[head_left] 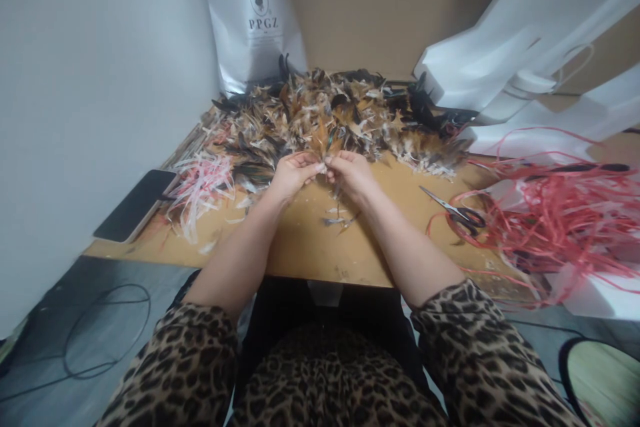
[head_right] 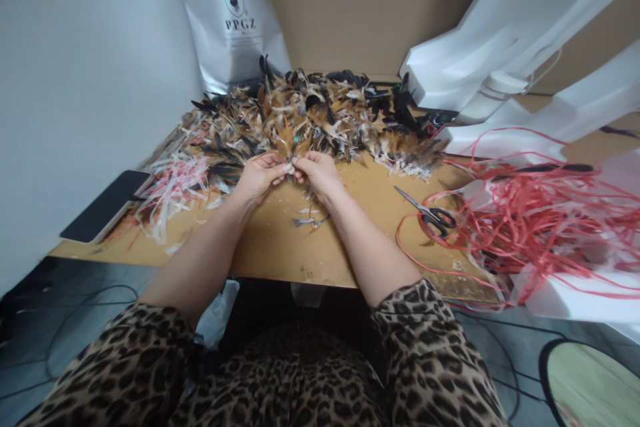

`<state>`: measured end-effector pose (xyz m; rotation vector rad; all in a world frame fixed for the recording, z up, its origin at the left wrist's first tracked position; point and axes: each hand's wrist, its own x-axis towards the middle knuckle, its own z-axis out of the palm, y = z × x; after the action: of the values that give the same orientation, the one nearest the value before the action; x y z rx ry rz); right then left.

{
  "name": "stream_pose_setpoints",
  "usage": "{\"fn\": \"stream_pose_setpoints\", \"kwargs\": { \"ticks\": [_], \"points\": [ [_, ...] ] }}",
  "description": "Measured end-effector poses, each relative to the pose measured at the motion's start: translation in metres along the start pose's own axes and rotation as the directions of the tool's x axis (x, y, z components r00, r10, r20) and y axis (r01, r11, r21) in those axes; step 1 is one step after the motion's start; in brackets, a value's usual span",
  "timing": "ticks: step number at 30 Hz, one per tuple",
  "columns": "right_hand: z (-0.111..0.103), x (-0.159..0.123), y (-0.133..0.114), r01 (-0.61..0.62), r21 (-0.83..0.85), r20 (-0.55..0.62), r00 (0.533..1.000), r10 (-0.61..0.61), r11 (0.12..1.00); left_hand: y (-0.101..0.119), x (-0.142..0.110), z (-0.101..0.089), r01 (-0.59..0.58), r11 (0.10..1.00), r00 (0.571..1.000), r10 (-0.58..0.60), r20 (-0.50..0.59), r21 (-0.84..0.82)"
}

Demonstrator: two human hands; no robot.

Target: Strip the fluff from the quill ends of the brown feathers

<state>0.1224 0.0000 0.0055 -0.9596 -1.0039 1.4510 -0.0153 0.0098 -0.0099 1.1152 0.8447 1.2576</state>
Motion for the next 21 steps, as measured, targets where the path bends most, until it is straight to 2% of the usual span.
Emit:
{"fn": "stream_pose_setpoints", "kwargs": {
  "ticks": [3,5,8,14,21],
  "points": [
    [-0.0004,0.0009,0.0000,-0.053,0.079,0.028,0.998,0.051,0.995,-0.0009,-0.0002,0.0015,0.017,0.998,1.000,-0.017,-0.001,-0.063],
    [-0.0007,0.0016,0.0013,-0.032,0.082,0.006,0.999,0.032,0.996,-0.0010,-0.0003,0.0025,0.069,0.994,0.998,-0.068,0.008,-0.082],
    [-0.0004,0.0022,0.0041,0.039,0.031,-0.045,0.998,-0.038,0.999,-0.0008,-0.0004,0.0029,0.120,0.991,0.993,-0.120,0.011,-0.060],
    [0.0012,0.0022,0.0070,0.154,-0.127,-0.096,0.981,-0.167,0.980,-0.0038,0.0009,0.0011,0.085,0.996,0.996,-0.085,-0.016,0.039],
    [-0.0001,0.0027,0.0076,0.149,-0.175,-0.113,0.979,-0.171,0.973,0.0032,-0.0016,0.0048,0.127,0.991,0.992,-0.128,-0.018,-0.051]
  ]
}}
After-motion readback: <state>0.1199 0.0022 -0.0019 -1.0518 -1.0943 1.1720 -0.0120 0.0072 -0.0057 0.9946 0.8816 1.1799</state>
